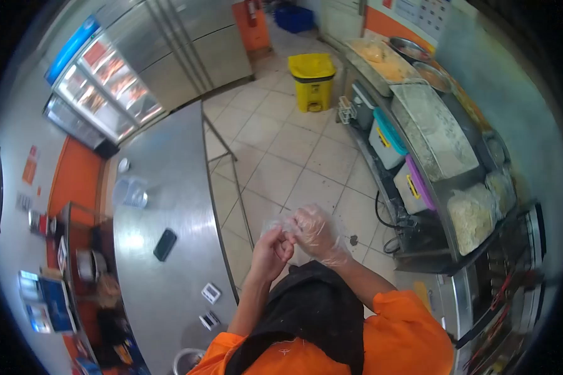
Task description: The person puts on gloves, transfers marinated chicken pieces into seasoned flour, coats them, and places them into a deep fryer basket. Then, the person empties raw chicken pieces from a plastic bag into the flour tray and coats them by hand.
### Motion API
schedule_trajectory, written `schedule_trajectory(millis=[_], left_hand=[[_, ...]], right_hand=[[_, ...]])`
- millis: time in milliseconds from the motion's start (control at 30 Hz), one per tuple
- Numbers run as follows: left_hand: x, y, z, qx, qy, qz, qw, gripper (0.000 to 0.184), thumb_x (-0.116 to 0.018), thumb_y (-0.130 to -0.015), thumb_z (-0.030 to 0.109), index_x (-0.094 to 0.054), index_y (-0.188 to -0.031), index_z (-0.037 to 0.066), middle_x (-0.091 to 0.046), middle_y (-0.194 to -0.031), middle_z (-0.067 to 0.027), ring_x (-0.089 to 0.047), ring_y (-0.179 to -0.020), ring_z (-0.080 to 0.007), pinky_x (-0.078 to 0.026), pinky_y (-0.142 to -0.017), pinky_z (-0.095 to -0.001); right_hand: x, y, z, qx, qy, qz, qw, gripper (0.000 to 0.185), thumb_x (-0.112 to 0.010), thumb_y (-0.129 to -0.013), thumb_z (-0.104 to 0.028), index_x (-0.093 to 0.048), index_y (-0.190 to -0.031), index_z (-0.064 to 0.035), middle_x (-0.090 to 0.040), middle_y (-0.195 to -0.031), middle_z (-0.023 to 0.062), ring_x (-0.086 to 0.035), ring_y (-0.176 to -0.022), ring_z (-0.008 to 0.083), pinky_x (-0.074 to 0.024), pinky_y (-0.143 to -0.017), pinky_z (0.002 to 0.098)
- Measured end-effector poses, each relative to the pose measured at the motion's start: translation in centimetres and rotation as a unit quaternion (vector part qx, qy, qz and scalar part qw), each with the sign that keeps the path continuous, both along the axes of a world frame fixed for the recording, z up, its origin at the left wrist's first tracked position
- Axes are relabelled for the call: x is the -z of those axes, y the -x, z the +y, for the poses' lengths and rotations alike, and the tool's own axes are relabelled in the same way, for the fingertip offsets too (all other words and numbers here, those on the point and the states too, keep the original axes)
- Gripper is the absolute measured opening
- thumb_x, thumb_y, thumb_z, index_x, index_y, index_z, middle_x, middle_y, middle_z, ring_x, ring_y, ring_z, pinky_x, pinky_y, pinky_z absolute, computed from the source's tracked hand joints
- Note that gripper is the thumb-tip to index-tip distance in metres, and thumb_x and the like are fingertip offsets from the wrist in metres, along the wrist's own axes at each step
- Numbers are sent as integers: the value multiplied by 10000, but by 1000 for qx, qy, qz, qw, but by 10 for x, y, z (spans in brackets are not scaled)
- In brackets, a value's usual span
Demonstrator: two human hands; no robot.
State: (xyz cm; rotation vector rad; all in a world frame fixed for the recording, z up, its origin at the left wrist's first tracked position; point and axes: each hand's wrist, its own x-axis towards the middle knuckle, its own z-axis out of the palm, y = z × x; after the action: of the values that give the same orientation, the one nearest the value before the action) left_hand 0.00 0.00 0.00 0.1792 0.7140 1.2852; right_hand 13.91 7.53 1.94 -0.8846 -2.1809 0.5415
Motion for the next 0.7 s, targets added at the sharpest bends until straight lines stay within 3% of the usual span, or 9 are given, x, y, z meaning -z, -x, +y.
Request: schedule_trajectory(millis=[67,100,167,200,300,400,500,600,700], left_hand=[[26,-5,2,5,-10,-112,994,171,-436,-1011,180,-459,-1029,12,-555,-744,-65,-422,-487,-114,-340,-451,-238],[27,49,71,-12,-17,-98,995,181,-441,-1001,166,-455,-1100,16,-540,-742,-55,-410,-486,-112,-331,-449,-234],[49,38,102,-58,1,-202,978,287,-451,-980,140,-448,-1244,26,-512,-740,-34,-384,-484,-108,-313,-446,-226],[55,27,113,-73,-16,-212,974,163,-439,-968,109,-560,-1058,49,-461,-714,-27,-388,-523,-130,-335,-482,-261],[75,25,164,-98,-99,-140,980,695,-451,-937,66,-190,-1549,269,-520,-867,-45,-502,-688,-146,-452,-622,-268],[90,18,223,-139,-69,-35,987,624,-462,-986,160,-196,-1546,231,-525,-1144,-89,-532,-1005,-203,-466,-890,-349],[103,14,289,-171,-22,42,984,607,-475,-1019,309,-191,-1545,204,-429,-1427,-113,-447,-1296,-258,-387,-1093,-428],[84,14,350,-115,-9,17,993,653,-420,-1010,475,-181,-1546,190,-325,-1533,-118,-327,-1403,-308,-321,-1135,-480],[77,11,406,-49,-50,5,998,650,-358,-1018,506,-155,-1553,199,-247,-1577,-108,-256,-1436,-337,-274,-1153,-514]], right_hand=[[-2,-5,-17,29,-1,13,999,103,-675,-771,-67,-572,-779,-60,-572,-749,134,-571,-761,363,-457,-642,463],[9,44,42,60,-5,83,995,110,-677,-769,-63,-567,-772,-59,-569,-745,135,-570,-750,364,-456,-631,462],[23,38,60,115,11,87,989,125,-682,-764,-55,-558,-757,-56,-564,-738,137,-569,-728,366,-453,-611,462],[25,28,67,135,17,67,988,121,-690,-758,-51,-570,-768,-49,-565,-740,140,-570,-710,365,-451,-597,462],[35,24,109,152,42,104,982,106,-684,-765,-51,-578,-772,-49,-570,-748,142,-574,-725,362,-455,-607,460],[39,19,151,151,41,96,983,97,-682,-760,-57,-586,-773,-57,-576,-756,136,-575,-734,358,-461,-616,455],[56,17,204,122,25,119,985,88,-682,-753,-72,-600,-784,-66,-582,-763,132,-579,-745,354,-472,-626,448],[63,16,262,135,53,103,984,100,-687,-740,-87,-604,-792,-71,-584,-773,128,-585,-744,352,-481,-626,450],[70,16,330,146,26,72,986,106,-686,-739,-101,-600,-794,-76,-581,-771,123,-587,-735,353,-483,-619,455]])
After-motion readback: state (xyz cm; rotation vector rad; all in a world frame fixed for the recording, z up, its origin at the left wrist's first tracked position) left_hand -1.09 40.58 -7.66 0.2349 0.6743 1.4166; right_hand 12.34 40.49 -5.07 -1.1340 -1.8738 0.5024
